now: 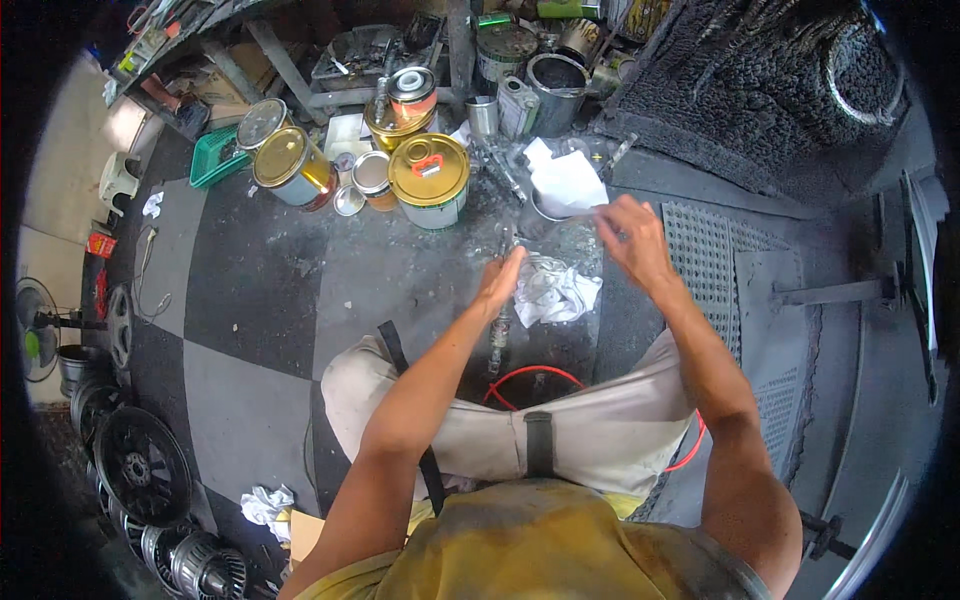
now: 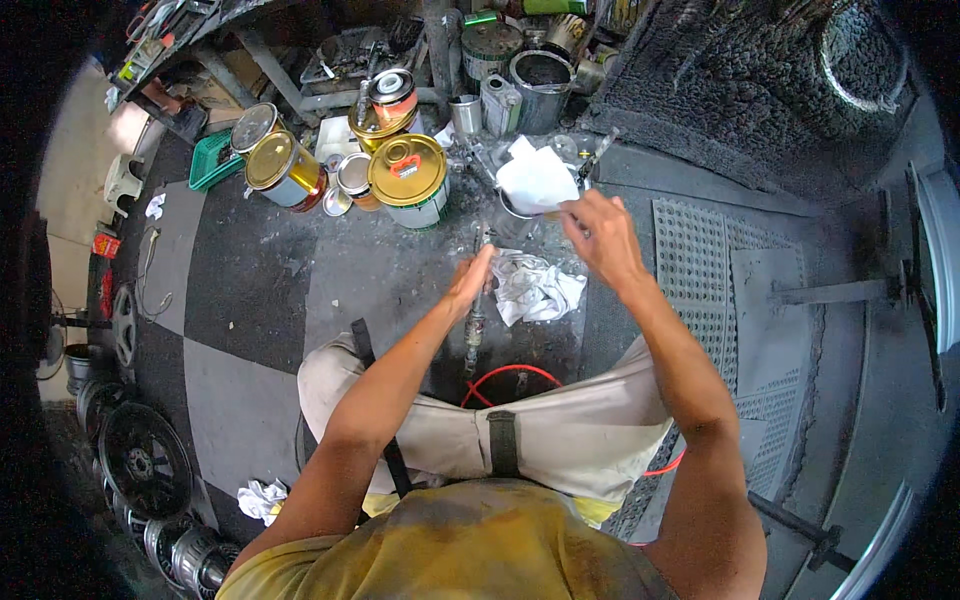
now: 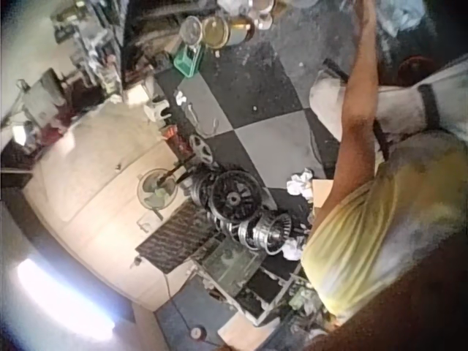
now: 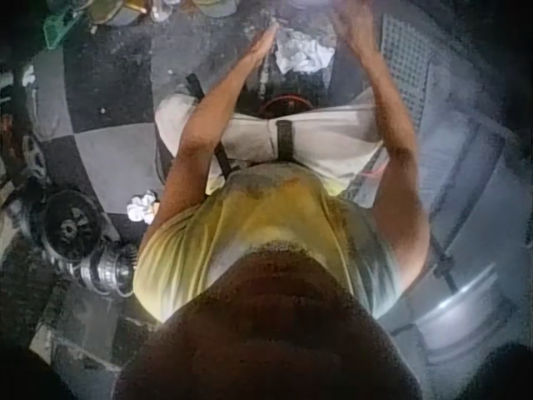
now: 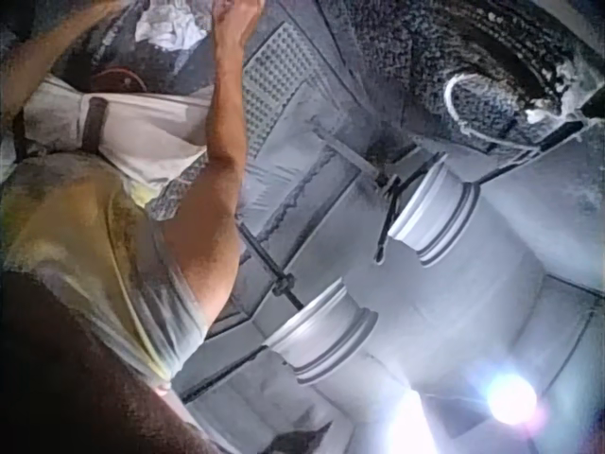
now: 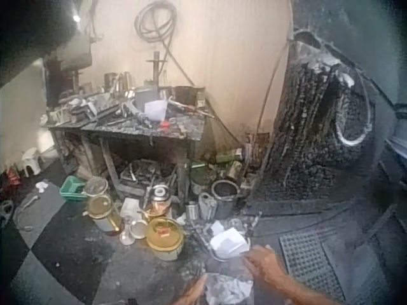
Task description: Painting car rims with a spray gun in a paint booth.
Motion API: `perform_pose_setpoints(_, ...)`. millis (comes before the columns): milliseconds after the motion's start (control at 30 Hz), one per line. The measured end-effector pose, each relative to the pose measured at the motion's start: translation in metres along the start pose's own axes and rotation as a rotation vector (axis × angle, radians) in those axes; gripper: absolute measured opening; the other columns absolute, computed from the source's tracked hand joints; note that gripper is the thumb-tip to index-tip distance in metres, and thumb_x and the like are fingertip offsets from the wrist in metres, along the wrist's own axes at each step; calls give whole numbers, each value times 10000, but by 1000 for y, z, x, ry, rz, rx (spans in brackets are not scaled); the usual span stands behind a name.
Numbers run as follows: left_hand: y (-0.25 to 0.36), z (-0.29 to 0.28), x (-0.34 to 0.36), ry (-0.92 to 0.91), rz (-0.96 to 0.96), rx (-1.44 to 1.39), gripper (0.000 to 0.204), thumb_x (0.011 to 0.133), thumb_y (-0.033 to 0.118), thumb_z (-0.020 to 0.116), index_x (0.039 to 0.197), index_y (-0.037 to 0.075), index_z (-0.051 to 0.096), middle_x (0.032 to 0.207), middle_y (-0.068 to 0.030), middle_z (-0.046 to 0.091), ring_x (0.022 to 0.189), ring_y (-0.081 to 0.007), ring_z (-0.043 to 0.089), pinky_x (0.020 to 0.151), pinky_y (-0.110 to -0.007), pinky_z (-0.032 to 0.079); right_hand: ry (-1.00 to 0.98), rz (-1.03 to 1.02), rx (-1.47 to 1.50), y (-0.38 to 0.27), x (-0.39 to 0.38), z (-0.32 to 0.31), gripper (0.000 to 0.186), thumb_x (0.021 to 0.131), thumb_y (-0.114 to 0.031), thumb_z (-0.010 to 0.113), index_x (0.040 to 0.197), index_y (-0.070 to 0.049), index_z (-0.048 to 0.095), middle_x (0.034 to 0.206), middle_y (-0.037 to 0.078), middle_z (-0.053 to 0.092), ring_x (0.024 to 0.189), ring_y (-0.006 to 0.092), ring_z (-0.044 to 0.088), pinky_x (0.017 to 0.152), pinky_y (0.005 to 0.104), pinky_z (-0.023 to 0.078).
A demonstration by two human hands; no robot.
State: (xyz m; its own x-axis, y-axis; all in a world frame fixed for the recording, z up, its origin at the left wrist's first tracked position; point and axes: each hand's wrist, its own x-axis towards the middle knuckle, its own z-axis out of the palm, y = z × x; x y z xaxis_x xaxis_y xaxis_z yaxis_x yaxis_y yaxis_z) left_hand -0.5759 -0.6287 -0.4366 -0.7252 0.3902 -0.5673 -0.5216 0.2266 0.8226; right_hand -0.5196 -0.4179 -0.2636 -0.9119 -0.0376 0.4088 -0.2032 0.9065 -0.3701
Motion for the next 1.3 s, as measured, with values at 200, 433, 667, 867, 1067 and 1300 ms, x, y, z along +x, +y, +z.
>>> perform_pose_setpoints(200,-2,2,-1,-83,-96,-58,429,906,467,474,1009,67,588,614,24,428,549,-105,434,494,-273,346,100,323,176,44,10,7,105,798,-88,660,894,-45,655,793,117,594,678,299,588,723,380,440)
perform_pose_setpoints(433,9,-3,-6,-58,-82,-149,413,900,457,482,1022,74,580,624,29,414,563,-98,426,505,-269,346,-50,255,-202,125,-7,81,149,799,-122,669,909,-22,658,856,131,639,749,308,622,653,403,486)
perform_pose_setpoints(667,84,8,-48,-76,30,-210,384,890,454,501,905,75,554,676,23,435,612,-99,433,567,-257,359,-109,401,-246,77,-8,63,276,795,-168,657,1034,-36,618,976,175,606,922,356,604,822,470,456)
perform_pose_setpoints(867,230,62,-113,-151,153,-158,463,887,548,473,882,92,548,734,9,492,675,-99,468,609,-247,362,-144,248,190,-20,13,-56,471,779,-122,656,1220,-18,530,1086,185,588,960,301,610,863,409,467)
perform_pose_setpoints(1067,323,145,-174,-537,48,-366,543,911,567,393,1016,57,545,843,-9,515,795,-116,496,668,-278,401,304,701,762,-96,42,-185,498,821,-79,558,1293,41,451,1131,164,581,1008,242,574,851,348,457)
perform_pose_setpoints(1300,444,210,-316,-817,-64,-368,477,958,460,332,1138,58,516,977,-34,574,880,-127,554,788,-294,443,597,799,170,-170,52,-363,455,852,-71,537,1284,39,448,1108,222,548,998,332,570,848,363,456)
